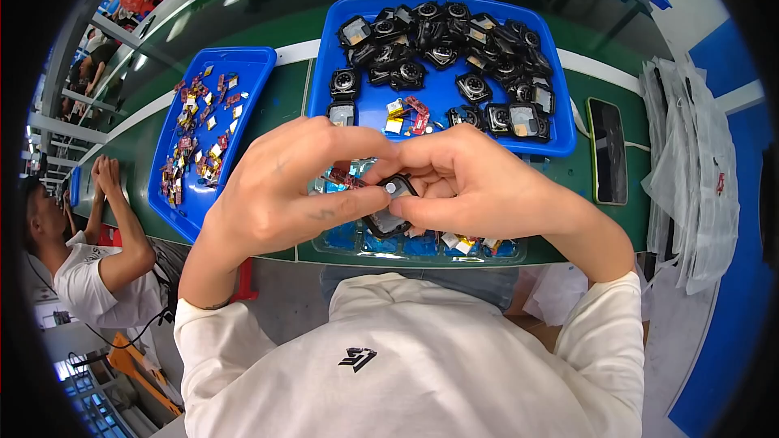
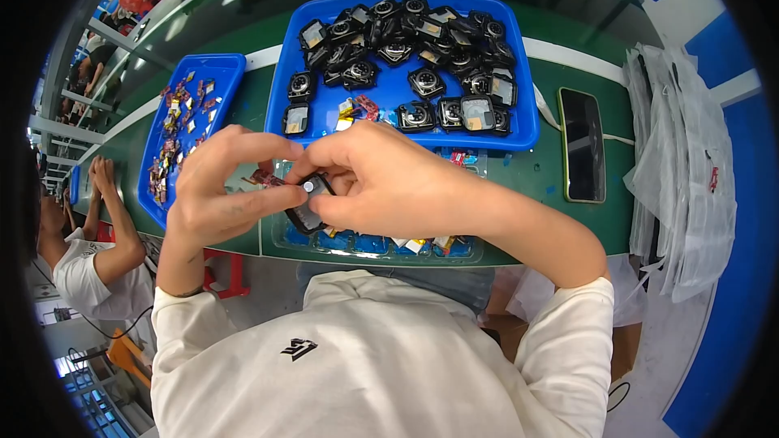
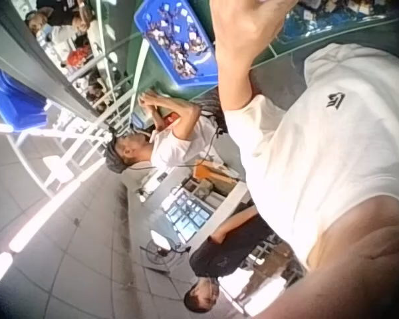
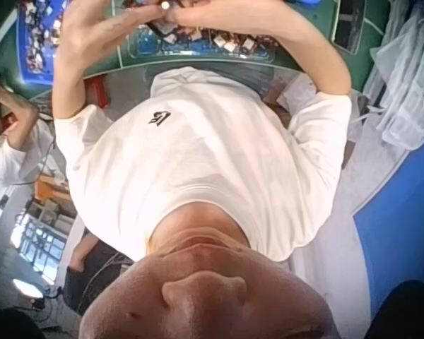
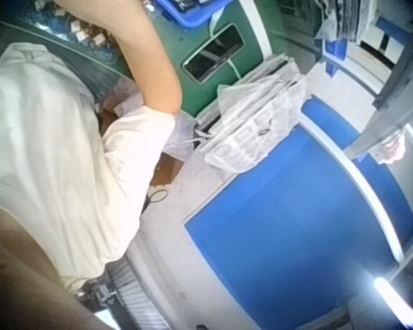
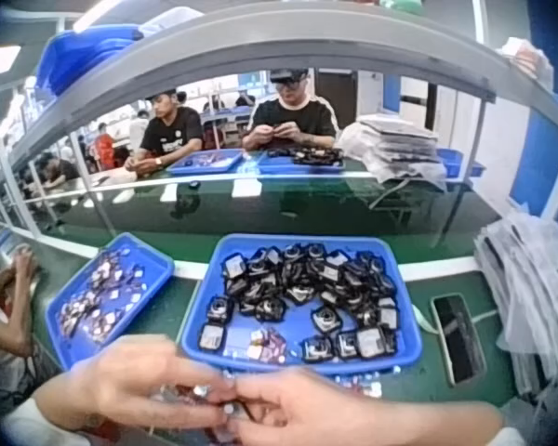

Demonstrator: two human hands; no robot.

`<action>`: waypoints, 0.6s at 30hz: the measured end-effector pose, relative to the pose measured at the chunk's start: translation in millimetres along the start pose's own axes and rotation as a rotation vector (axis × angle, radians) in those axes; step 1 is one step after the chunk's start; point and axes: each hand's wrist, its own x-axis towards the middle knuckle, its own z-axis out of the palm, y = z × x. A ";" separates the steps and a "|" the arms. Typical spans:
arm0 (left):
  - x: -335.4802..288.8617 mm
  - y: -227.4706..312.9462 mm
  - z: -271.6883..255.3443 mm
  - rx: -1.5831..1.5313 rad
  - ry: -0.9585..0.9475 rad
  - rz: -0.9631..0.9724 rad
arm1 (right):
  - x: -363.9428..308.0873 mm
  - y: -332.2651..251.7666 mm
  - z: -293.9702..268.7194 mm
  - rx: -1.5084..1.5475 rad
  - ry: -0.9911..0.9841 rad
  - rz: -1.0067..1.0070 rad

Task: Assemble small electronic components by connecting battery modules and casings.

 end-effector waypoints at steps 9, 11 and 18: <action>-4.1 9.7 -3.4 0.045 -0.023 -0.058 | -0.8 -2.5 2.3 0.068 0.001 0.027; -3.4 9.7 -2.1 0.056 0.012 -0.057 | -2.4 -3.9 1.8 0.024 0.018 -0.019; -1.0 15.5 -5.1 0.079 -0.021 -0.094 | -6.4 -9.1 2.1 -0.030 0.001 0.012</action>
